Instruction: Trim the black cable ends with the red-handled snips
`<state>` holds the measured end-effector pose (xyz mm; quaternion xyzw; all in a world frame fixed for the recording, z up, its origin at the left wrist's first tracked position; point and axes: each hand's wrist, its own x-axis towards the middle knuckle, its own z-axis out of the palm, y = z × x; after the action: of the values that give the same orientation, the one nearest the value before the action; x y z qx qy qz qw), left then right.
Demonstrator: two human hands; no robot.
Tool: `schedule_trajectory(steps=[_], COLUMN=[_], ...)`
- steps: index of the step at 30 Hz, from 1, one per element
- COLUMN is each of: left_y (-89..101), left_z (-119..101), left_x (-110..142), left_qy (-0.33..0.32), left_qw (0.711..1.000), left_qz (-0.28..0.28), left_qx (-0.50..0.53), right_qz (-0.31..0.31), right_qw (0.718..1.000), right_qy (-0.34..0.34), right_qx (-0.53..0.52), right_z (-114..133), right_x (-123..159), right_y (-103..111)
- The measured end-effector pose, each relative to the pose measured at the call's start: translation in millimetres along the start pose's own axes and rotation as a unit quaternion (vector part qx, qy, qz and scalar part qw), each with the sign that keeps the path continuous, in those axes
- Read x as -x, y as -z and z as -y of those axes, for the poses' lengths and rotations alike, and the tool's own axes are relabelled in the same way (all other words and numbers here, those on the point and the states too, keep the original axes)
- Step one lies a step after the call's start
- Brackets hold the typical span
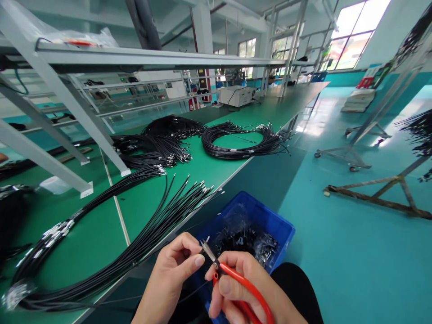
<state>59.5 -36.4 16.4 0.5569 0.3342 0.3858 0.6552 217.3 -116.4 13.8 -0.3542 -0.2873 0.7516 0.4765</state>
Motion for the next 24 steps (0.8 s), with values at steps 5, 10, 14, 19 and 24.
schedule_trajectory(steps=[5,10,14,19,24], left_y=[0.6,3.9,-3.3,-17.0,13.1], left_z=[1.4,1.0,9.5,35.0,27.3], left_x=[0.7,-3.9,0.4,19.7,16.8], left_qy=[0.0,-0.001,0.021,-0.017,-0.063], left_qw=[1.0,1.0,0.993,0.903,0.85], left_qz=[0.0,-0.003,-0.004,0.097,0.031], left_qx=[-0.009,-0.019,-0.114,-0.419,-0.522], right_qz=[-0.019,-0.047,-0.097,-0.239,-0.286], right_qw=[0.998,0.985,0.984,0.96,0.944], right_qy=[-0.027,-0.042,0.075,0.135,0.163], right_qx=[0.045,0.161,0.13,0.048,0.023], right_z=[-0.5,-4.8,-2.3,8.9,21.4], right_x=[-5.6,-12.3,-1.2,14.0,15.7], right_y=[5.0,8.8,14.3,24.7,12.9])
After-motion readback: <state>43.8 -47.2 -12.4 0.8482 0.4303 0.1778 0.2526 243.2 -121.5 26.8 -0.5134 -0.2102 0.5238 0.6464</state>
